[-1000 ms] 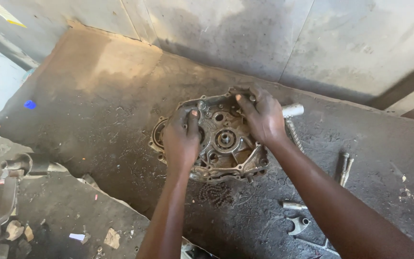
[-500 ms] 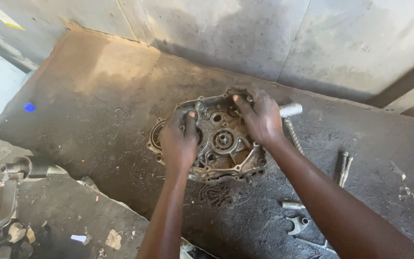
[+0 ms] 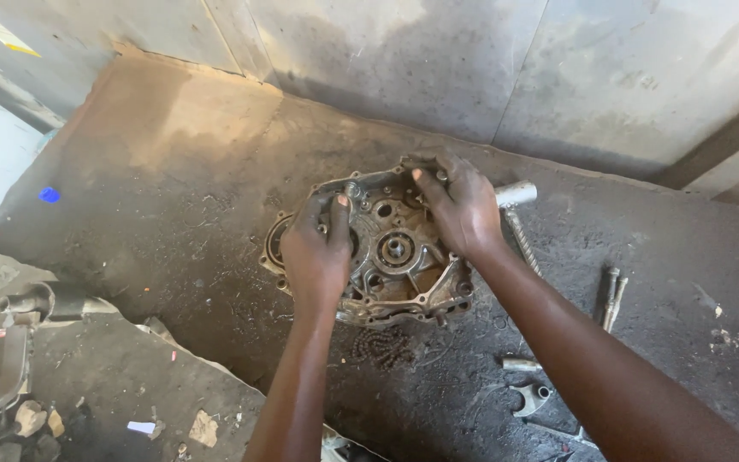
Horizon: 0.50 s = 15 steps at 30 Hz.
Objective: The person uses a hammer and a metal punch to tap and remove a cylindrical component from an engine cylinder head. They then use a large mallet to strike a threaded rod inserted into the head, likely to dislodge a stuck part. The task involves repeated striking and repositioning of the tools on the engine block.
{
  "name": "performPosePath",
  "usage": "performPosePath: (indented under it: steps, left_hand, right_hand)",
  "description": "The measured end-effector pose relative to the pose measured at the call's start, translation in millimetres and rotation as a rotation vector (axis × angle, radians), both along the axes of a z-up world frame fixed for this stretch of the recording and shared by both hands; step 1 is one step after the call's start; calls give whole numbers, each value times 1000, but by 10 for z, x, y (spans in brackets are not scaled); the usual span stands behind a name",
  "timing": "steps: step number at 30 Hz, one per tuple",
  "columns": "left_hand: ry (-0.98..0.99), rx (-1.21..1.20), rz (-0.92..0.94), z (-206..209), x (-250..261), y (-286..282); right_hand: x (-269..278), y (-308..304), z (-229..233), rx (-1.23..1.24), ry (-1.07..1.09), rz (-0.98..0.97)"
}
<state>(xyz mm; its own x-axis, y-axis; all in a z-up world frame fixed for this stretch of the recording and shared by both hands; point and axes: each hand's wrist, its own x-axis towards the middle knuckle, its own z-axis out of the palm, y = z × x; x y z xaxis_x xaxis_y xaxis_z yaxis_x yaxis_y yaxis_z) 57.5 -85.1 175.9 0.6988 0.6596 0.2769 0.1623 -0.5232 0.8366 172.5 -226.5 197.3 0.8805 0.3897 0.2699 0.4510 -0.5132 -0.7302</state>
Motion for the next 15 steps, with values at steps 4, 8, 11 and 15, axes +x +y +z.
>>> performPosePath:
  steps: [4, 8, 11, 15]
  left_hand:
    - [6, -1, -4, 21, 3, -1]
    - [30, -16, -1, 94, -29, -36]
    - [36, -31, -9, 161, -56, -52]
    - [13, -19, -28, 72, -50, -35]
  right_hand:
    - [34, -25, -55, -18, -1, -11]
    - [-7, -3, 24, 5, -23, 1]
    - [7, -3, 16, 0, -9, -2]
    - [2, 3, 14, -18, 24, -13]
